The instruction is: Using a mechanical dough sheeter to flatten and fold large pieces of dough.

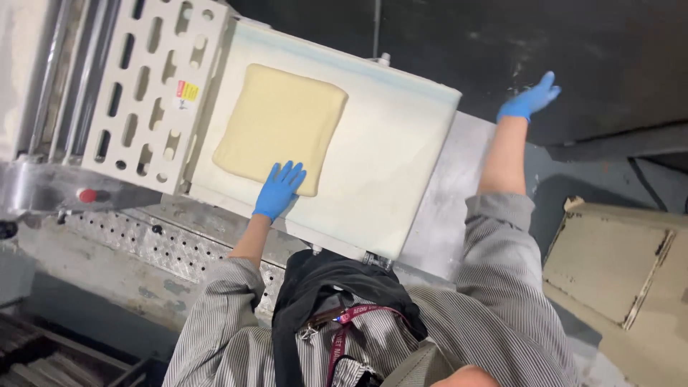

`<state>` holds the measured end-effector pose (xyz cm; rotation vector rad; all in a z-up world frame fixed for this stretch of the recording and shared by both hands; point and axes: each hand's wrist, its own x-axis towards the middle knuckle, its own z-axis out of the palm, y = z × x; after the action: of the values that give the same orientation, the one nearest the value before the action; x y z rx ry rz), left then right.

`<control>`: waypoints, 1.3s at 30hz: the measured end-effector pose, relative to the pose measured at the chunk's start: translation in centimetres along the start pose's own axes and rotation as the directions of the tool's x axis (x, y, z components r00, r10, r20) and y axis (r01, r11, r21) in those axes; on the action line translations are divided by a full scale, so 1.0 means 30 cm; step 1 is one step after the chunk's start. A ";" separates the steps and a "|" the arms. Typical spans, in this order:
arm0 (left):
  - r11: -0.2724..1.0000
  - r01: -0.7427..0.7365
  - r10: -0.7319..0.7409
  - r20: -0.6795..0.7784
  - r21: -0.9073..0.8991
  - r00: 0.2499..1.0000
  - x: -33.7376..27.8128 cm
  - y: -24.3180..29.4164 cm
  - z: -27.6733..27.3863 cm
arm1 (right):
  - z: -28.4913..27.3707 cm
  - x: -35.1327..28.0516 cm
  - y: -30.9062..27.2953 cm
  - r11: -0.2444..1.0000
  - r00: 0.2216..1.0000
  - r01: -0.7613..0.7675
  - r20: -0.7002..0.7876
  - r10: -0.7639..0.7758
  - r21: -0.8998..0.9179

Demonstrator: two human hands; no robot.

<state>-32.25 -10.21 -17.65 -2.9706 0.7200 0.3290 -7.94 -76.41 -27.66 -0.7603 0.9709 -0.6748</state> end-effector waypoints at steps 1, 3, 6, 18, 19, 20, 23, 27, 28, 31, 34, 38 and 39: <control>0.999 -0.045 0.045 0.002 0.002 0.999 -0.021 0.001 0.029 | 0.008 -0.086 -0.030 0.960 0.973 0.213 0.125 -0.193 -0.179; 0.999 -0.044 0.044 -0.004 0.000 0.999 -0.053 0.013 0.075 | 0.014 -0.336 -0.010 0.850 0.884 0.433 0.325 -0.336 -0.301; 0.996 0.065 -0.057 -0.127 0.058 0.990 -0.100 0.039 0.082 | -0.026 -0.823 0.147 0.348 0.697 0.716 0.646 -0.311 -0.605; 0.756 0.270 -0.498 -0.256 -0.596 0.829 -0.895 -0.113 0.329 | -0.206 -1.936 0.653 -0.055 -0.121 0.988 0.953 0.277 0.141; 0.721 0.330 -0.571 -0.253 -0.609 0.781 -0.983 -0.164 0.349 | -0.215 -1.924 0.678 -0.090 -0.150 0.981 0.963 0.222 0.173; 0.680 0.386 -0.640 -0.248 -0.623 0.727 -1.072 -0.216 0.370 | -0.223 -1.912 0.704 -0.127 -0.180 0.971 0.969 0.167 0.202; 0.624 0.465 -0.743 -0.291 -0.629 0.603 -1.302 -0.392 0.380 | -0.249 -2.007 0.670 -0.189 -0.118 0.971 0.979 0.169 0.149; 0.573 0.502 -0.816 -0.390 -0.648 0.427 -1.424 -0.735 0.285 | -0.235 -2.166 0.674 -0.150 -0.047 0.987 0.993 0.108 0.063; 0.621 0.486 -0.782 -0.528 -0.615 0.330 -1.416 -0.840 0.236 | -0.212 -2.193 0.690 -0.136 0.008 0.991 0.999 0.053 -0.001; 0.716 0.478 -0.661 -0.714 -0.508 0.232 -1.350 -1.109 -0.033 | -0.134 -2.258 0.770 -0.075 0.113 0.990 0.992 -0.056 -0.117; 0.771 0.398 -0.607 -0.764 -0.498 0.220 -1.226 -1.366 -0.098 | 0.067 -2.378 0.810 0.030 0.072 0.997 0.984 -0.164 -0.068; 0.828 0.300 -0.521 -0.848 -0.474 0.097 -1.132 -1.601 -0.015 | 0.527 -2.589 0.830 0.243 -0.068 0.961 0.967 -0.246 0.129; 0.828 0.296 -0.524 -0.846 -0.477 0.101 -1.138 -1.603 -0.025 | 0.658 -2.636 0.846 0.240 -0.064 0.963 0.968 -0.244 0.124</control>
<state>-39.63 47.60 -8.63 -3.0037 -0.3061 -1.7704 -18.44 5.08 -4.46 -2.1707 -0.5179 -0.5977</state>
